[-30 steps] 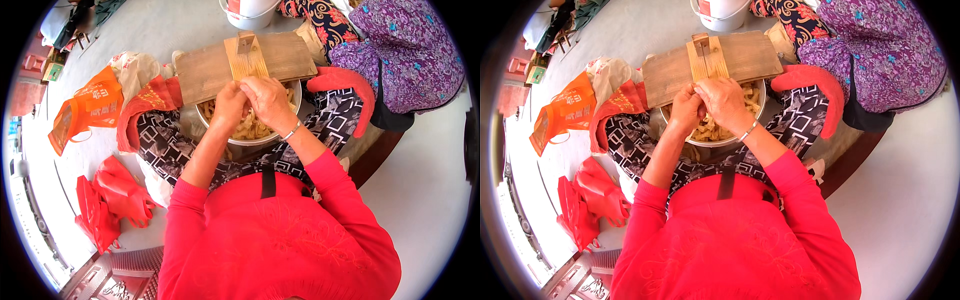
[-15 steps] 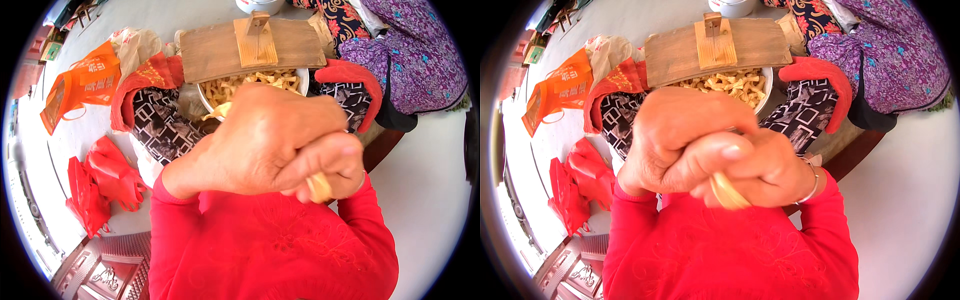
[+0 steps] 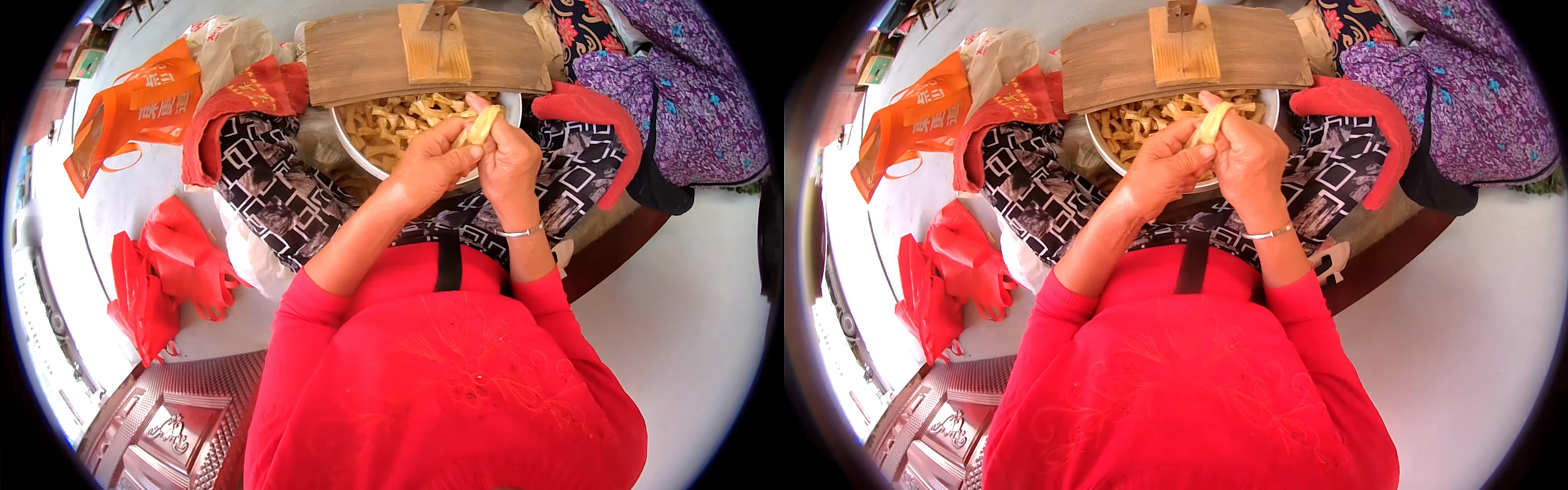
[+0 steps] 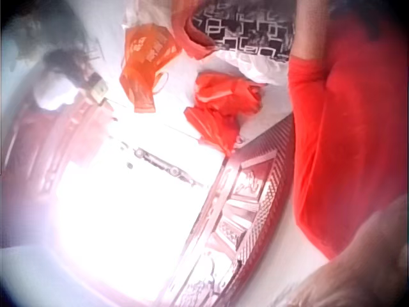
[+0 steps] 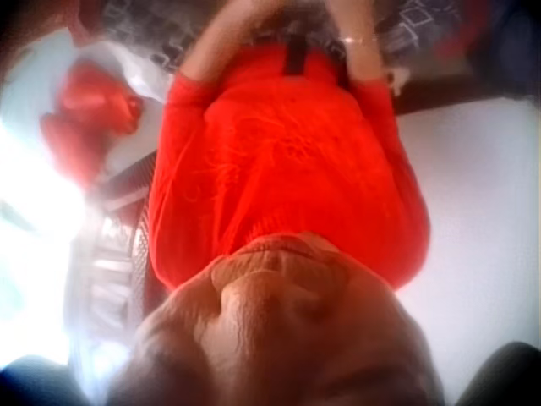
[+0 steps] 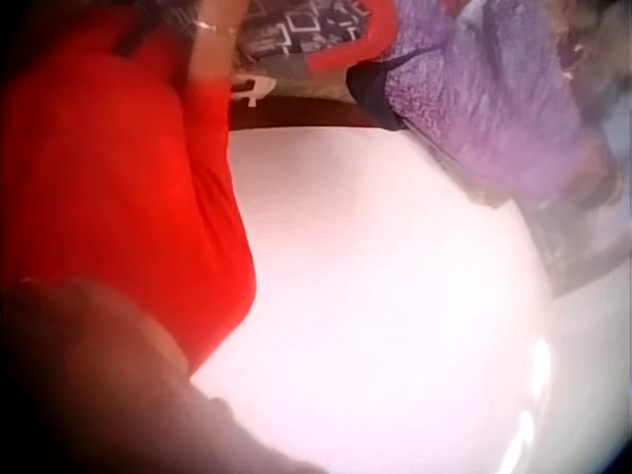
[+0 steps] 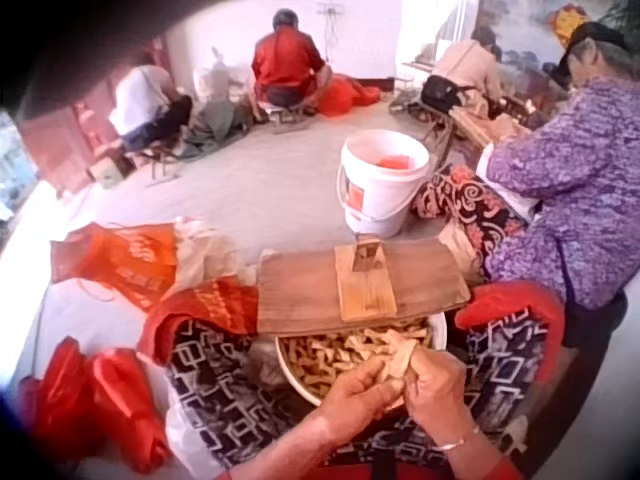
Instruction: The person shapes strips of dough by placing them on a wooden board and using a wooden press to roll them before returning them to a bowl.
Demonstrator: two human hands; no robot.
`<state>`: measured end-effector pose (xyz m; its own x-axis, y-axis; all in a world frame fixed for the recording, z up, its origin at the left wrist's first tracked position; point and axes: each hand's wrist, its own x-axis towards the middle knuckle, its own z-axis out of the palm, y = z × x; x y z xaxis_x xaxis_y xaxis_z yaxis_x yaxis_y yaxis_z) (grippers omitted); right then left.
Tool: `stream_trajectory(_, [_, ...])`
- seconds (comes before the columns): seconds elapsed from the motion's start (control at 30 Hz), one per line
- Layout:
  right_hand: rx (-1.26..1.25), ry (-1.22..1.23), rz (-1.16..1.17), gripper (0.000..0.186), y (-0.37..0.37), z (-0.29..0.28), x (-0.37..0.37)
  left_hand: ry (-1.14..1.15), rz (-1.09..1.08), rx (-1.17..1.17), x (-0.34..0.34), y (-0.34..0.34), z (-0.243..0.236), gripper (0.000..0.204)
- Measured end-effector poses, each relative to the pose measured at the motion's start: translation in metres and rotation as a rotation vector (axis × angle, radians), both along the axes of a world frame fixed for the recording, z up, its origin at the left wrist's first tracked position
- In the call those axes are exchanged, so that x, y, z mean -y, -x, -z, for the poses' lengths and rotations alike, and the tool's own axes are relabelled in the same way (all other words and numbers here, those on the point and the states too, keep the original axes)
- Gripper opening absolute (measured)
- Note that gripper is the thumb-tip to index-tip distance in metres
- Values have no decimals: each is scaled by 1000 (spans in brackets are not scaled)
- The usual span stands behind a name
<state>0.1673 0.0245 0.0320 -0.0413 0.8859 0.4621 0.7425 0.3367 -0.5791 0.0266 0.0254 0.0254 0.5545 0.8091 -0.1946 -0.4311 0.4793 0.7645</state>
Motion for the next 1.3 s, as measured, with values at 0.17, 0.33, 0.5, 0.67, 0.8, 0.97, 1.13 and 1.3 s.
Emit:
stream_trajectory(0.17, [96,0,-58,3,-8,14,-2,-155,24,-330,-4,9,33,10])
stream_trajectory(0.33, [180,83,-78,9,-10,19,6,-568,-88,-810,1,10,39,11])
stream_trajectory(0.5, [-109,128,-84,6,-5,25,4,93,163,-301,1,11,43,11])
stream_trajectory(0.67, [-65,361,-88,16,-16,28,11,-725,-116,-978,3,11,37,10])
stream_trajectory(0.8, [-453,683,-184,39,-25,43,12,-1133,-300,-1089,5,8,24,4])
stream_trajectory(0.97, [-1035,950,-225,35,-17,36,12,-1302,-438,-1013,1,10,24,23])
stream_trajectory(1.13, [-1498,1147,-330,24,-18,42,7,-999,-329,-801,0,9,23,21])
stream_trajectory(1.3, [-780,573,-206,9,-2,36,6,-830,-199,-959,-3,8,5,21])
